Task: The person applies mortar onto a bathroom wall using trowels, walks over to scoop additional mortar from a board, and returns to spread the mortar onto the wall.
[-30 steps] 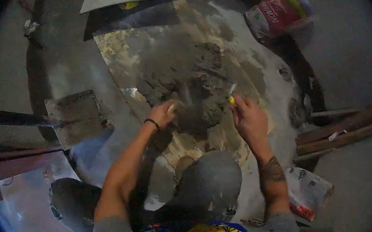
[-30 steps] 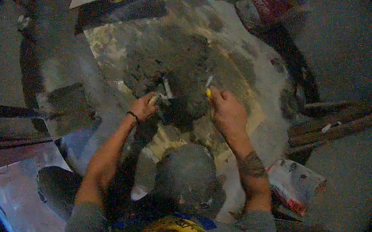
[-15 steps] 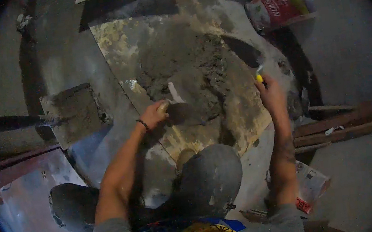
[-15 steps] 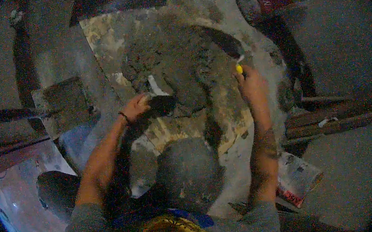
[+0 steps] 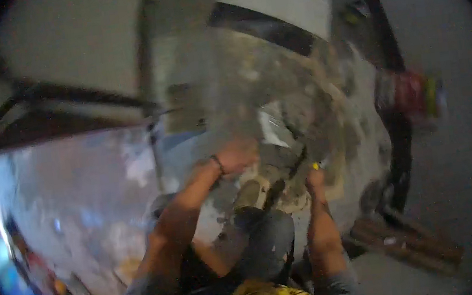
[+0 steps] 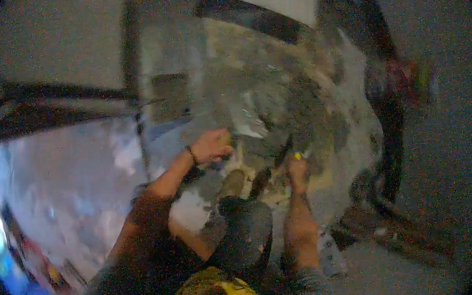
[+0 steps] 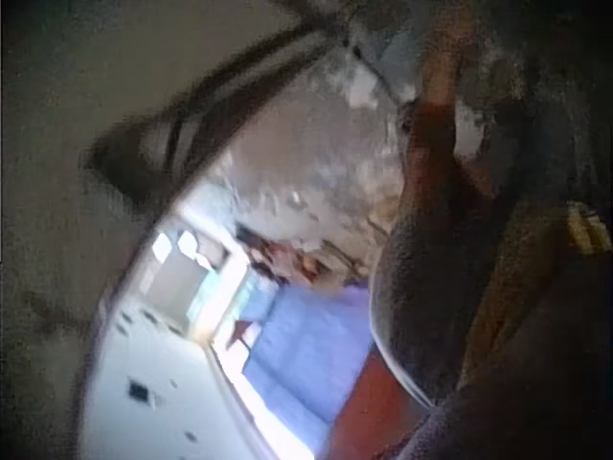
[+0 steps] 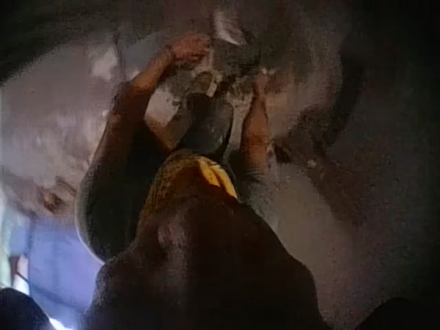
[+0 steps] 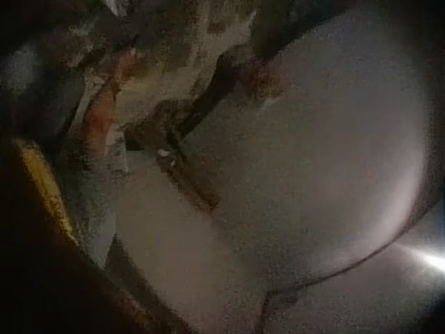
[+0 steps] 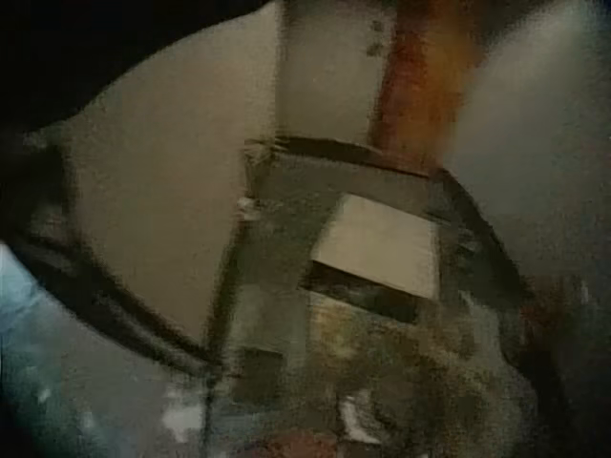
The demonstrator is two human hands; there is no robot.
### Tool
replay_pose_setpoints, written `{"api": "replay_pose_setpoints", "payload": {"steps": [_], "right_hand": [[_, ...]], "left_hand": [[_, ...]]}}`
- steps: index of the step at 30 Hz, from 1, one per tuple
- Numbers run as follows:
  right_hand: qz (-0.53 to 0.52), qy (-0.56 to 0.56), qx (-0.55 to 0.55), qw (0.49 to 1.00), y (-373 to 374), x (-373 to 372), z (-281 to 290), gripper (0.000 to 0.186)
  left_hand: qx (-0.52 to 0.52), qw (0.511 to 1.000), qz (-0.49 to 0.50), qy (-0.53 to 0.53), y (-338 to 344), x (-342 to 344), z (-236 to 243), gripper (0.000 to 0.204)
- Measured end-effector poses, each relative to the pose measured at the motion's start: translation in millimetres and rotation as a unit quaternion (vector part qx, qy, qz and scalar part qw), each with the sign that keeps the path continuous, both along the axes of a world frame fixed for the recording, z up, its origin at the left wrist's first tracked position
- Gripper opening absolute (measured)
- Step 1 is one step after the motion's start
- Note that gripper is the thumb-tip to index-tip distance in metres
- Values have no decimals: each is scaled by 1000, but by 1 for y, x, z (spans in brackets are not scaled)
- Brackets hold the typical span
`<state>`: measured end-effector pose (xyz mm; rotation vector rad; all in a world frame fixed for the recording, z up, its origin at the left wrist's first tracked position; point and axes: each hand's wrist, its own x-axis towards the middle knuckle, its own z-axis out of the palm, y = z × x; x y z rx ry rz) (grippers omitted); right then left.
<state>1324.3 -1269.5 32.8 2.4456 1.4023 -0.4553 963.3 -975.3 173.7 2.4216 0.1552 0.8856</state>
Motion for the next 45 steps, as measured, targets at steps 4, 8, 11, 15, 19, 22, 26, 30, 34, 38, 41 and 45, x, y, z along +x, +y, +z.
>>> {"api": "replay_pose_setpoints", "payload": {"steps": [4,8,11,15,19,22,26,30,34,38,41,45], "right_hand": [[-141,58,320,935,8,-10,124,29],[-154,170,273,934,42,-59,250,32],[-146,312,364,865,47,-67,296,18],[-186,256,168,934,78,-66,340,43],[-132,428,141,883,120,-192,422,30],[-19,479,93,873,178,-336,501,18],[0,603,5,798,247,-479,524,20],[-9,776,-69,627,338,-680,641,38],[-10,834,-96,544,428,-772,692,53],[25,846,-79,527,482,-814,664,58],[53,885,-74,456,522,-828,659,57],[53,890,-59,450,570,-827,601,51]], "left_hand": [[-610,753,3,248,-21,-57,183,28],[-619,751,76,217,-88,-176,283,31],[-597,763,141,203,-128,-244,356,32],[-633,712,264,151,-162,-340,450,53],[-683,657,319,-10,-189,-429,459,29],[-686,623,368,-81,-195,-498,481,23],[-680,632,365,-74,-158,-581,486,25],[-673,614,403,-90,-105,-680,534,21],[-677,646,348,-62,-8,-751,576,24],[-664,685,294,-56,56,-778,565,27],[-694,674,233,-100,112,-781,600,22],[-682,697,194,-105,217,-811,556,23]]}}
